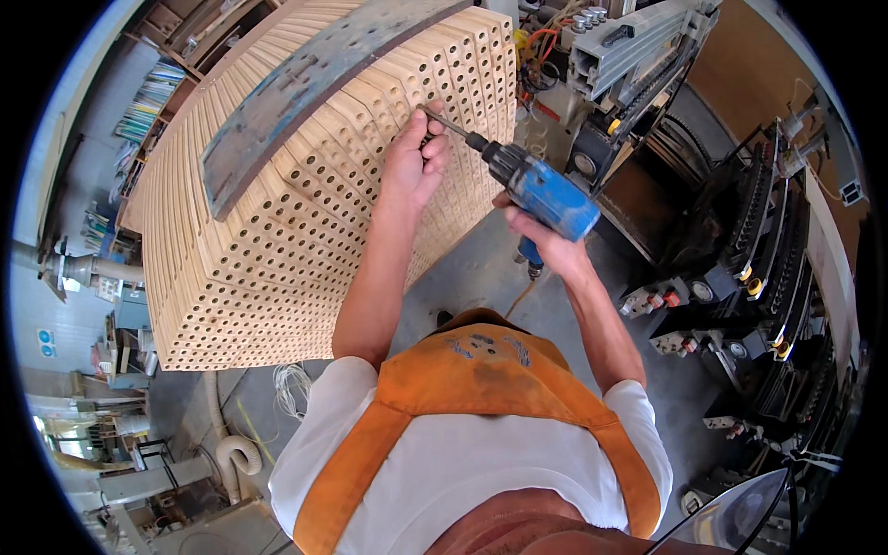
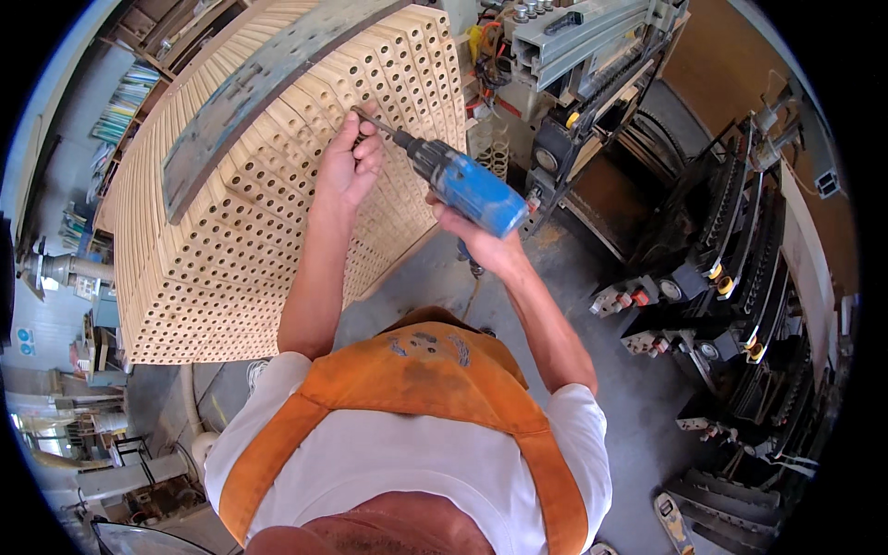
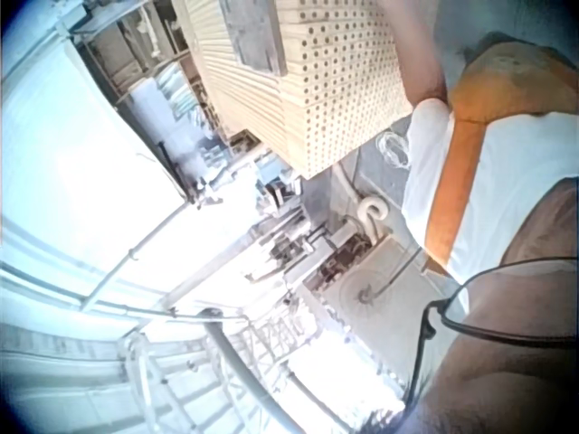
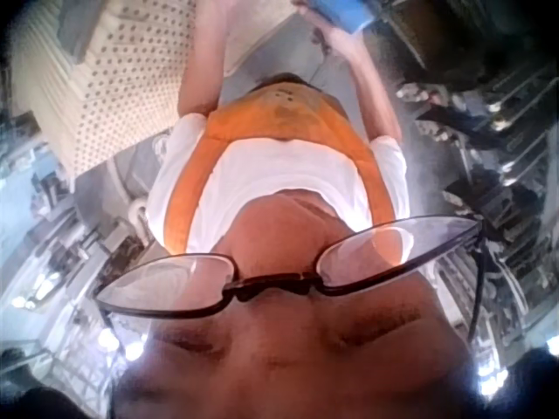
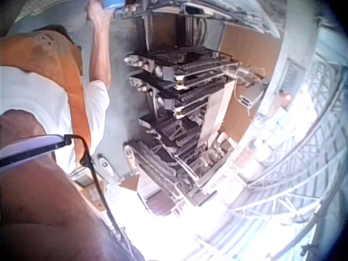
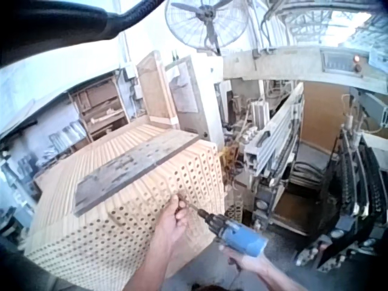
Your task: The person uses a blue cordless drill to create holes in a large, curved wooden panel that is already perforated with a grid of holes. The person holds the drill with both hands, positioning it over specific spots on the wood and operating the trigger to drive the bit into the material. The task is performed in a workshop environment with various tools and machinery visible in the background.
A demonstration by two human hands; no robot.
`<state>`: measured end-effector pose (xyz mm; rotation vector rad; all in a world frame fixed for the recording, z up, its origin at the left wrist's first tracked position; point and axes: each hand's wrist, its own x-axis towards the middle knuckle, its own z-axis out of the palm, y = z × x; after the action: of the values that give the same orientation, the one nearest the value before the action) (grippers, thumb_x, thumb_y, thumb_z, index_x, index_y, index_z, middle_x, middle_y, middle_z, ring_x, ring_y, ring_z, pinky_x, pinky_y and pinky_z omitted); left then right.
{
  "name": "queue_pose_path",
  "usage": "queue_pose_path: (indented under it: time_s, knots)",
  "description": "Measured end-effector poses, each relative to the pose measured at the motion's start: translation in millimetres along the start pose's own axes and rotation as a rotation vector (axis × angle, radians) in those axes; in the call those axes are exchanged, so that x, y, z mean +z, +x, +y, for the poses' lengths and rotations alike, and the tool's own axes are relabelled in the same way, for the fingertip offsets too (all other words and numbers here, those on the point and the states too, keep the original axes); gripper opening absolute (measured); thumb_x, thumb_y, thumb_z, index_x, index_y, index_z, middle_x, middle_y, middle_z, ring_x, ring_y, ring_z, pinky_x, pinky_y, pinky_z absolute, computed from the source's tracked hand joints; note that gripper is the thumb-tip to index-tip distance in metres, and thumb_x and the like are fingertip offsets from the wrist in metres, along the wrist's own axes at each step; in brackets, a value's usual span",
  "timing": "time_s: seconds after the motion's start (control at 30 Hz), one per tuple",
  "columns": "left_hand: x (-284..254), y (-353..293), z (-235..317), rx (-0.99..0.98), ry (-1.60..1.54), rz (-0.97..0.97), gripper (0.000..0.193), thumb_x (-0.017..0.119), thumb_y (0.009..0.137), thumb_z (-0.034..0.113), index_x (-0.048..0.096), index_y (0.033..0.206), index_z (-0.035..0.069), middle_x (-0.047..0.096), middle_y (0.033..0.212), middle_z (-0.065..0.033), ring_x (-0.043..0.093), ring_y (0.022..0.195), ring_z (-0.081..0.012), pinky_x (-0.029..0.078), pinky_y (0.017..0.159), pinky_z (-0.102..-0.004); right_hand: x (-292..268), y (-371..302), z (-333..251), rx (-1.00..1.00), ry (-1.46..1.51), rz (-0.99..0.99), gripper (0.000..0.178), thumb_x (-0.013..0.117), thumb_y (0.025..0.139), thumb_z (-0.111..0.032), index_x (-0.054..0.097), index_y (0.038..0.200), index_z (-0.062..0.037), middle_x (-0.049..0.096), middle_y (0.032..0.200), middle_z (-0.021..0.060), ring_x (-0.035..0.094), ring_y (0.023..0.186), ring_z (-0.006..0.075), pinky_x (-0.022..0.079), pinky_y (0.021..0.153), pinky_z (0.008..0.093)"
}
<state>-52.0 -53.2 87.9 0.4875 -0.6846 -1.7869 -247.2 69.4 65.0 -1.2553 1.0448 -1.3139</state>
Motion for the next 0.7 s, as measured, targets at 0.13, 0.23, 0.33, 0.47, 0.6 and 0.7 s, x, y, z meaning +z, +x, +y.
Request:
queue_pose_path:
  time_s: [0.13,0.23,0.33,0.47,0.6,0.7]
  knots:
    - [-3,-13,-11,-0.074,0.078,0.042,0.022,0.049,0.099,0.023,0.056,0.108,0.004,0.05,0.084,0.0002,0.039,0.058,-0.0038,0.03,0.045,-0.0168,2,8,-10,0.02,0.01,0.03,0.02,0.068,0.084,-0.009,0.067,0.103,-0.0048,0.069,0.093,0.0024,0.062,0.083,0.0106,0.05,0.073,0.0264]
    - [-18,-26,-27,-0.162,0.197,0.028,0.024,0.051,0.099,0.026,0.056,0.103,0.003,0.051,0.081,0.0,0.038,0.055,-0.0037,0.028,0.041,-0.0163,6,9,-15,-0.019,-0.133,0.019,0.022,0.068,0.084,-0.008,0.065,0.106,-0.0046,0.069,0.096,0.0046,0.062,0.084,0.0112,0.05,0.072,0.0267]
    - [-27,-40,-39,-0.243,0.205,0.014,0.026,0.052,0.099,0.027,0.057,0.104,0.002,0.053,0.081,-0.0001,0.037,0.053,-0.0031,0.027,0.04,-0.0161,5,9,-11,-0.055,-0.216,0.02,0.025,0.069,0.084,-0.007,0.065,0.108,-0.0041,0.07,0.097,0.0051,0.063,0.088,0.0115,0.05,0.077,0.0278]
    - [-30,-49,-44,-0.261,0.151,0.042,0.028,0.052,0.099,0.026,0.056,0.112,0.002,0.055,0.085,-0.0007,0.037,0.055,-0.003,0.028,0.041,-0.0158,6,10,-15,-0.088,-0.293,0.012,0.028,0.07,0.083,-0.007,0.064,0.11,-0.0042,0.07,0.098,0.0052,0.064,0.088,0.0127,0.051,0.079,0.0286]
    - [-27,-50,-35,-0.254,0.155,0.009,0.027,0.047,0.1,0.021,0.052,0.12,0.003,0.054,0.092,-0.0014,0.038,0.056,-0.0011,0.029,0.042,-0.0137,4,13,-17,-0.075,-0.257,-0.013,0.028,0.07,0.084,-0.008,0.064,0.11,-0.0044,0.07,0.099,0.005,0.064,0.088,0.0129,0.051,0.079,0.0282]
    - [-24,-51,-19,-0.199,0.181,0.003,0.027,0.047,0.1,0.019,0.051,0.122,0.003,0.054,0.093,-0.0016,0.038,0.056,-0.0013,0.03,0.043,-0.0139,3,13,-16,-0.074,-0.154,-0.028,0.028,0.07,0.084,-0.008,0.064,0.11,-0.0047,0.07,0.099,0.0049,0.064,0.09,0.0132,0.05,0.08,0.028]
